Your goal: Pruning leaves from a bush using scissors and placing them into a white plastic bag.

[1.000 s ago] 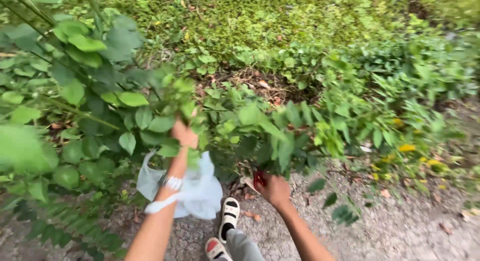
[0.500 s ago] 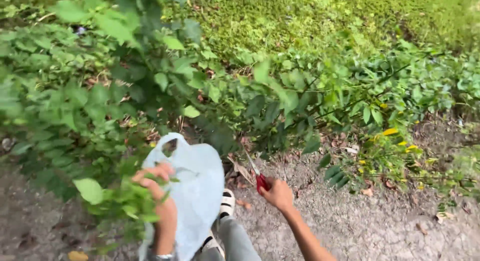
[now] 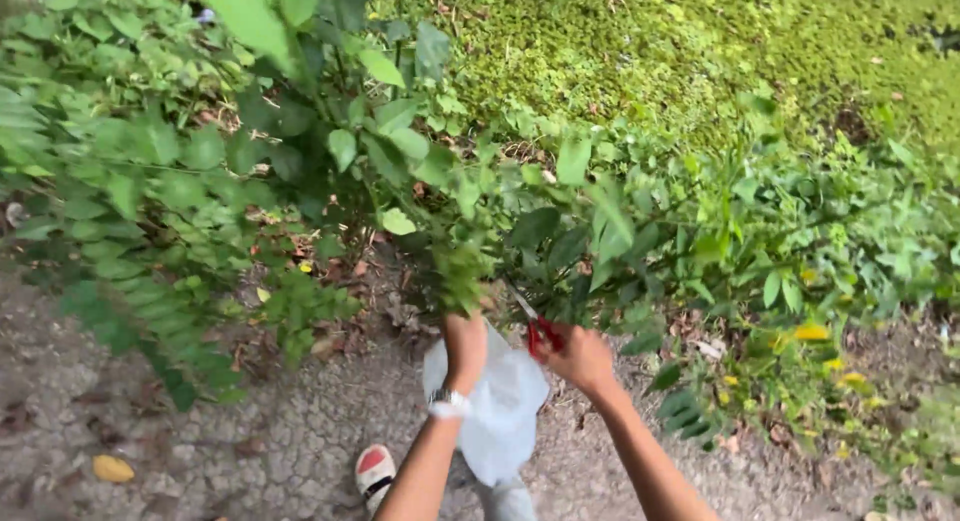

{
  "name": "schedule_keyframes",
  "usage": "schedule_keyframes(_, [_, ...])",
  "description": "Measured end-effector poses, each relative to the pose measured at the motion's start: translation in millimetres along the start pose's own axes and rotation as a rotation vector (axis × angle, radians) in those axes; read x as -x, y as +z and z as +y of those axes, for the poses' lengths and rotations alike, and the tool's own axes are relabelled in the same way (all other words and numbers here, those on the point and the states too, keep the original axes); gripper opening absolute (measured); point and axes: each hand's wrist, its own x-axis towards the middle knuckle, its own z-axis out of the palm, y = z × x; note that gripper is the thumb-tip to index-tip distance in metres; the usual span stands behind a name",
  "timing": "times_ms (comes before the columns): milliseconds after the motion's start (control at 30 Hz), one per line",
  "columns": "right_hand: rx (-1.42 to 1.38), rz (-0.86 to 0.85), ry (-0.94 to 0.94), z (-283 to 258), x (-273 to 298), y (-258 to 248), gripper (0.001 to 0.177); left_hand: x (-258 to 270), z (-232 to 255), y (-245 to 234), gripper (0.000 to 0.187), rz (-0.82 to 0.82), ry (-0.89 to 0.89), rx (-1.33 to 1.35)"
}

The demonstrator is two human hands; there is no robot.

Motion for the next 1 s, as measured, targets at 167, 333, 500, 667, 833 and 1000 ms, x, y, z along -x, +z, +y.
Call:
schedule_keyframes(167, [-0.035, -0.032, -0.074, 23.9, -16.8, -5.2, 0.041, -58.1, -37.4, 35.9, 0.039, 0.386, 0.152, -0.048])
schedule_keyframes(333, [-0.467, -0.103, 0.070, 48.9, -44.2, 11.2, 0.036, -86.9, -68.1, 43.2, 0.063, 0.174, -0.290, -0.277])
schedule_keyframes(500, [-1.189, -0.246, 0.073, 56.0, -51.6, -3.7, 0.023, -104.6, -73.4, 55.6, 0.046, 0.228, -0.065, -0.316])
schedule_keyframes(667, [-1.280, -0.340, 0.099, 78.0, -70.7, 8.2, 0.028, -107.1, -93.6, 55.9, 0.041, 0.431, 0.025, -0.485])
schedule_keyframes(833, [-0.418, -0.334, -0.114, 70.7, -73.7, 12.1, 0.036, -73.8, -109.5, 24.4, 0.022, 0.624, 0.034, -0.278])
schedule_keyframes(1000, [-0.223, -0.145, -0.381, 3.8, -47.7, -14.5, 0.038, -23.5, -53.9, -19.0, 0.019, 0.666, -0.038, -0.070])
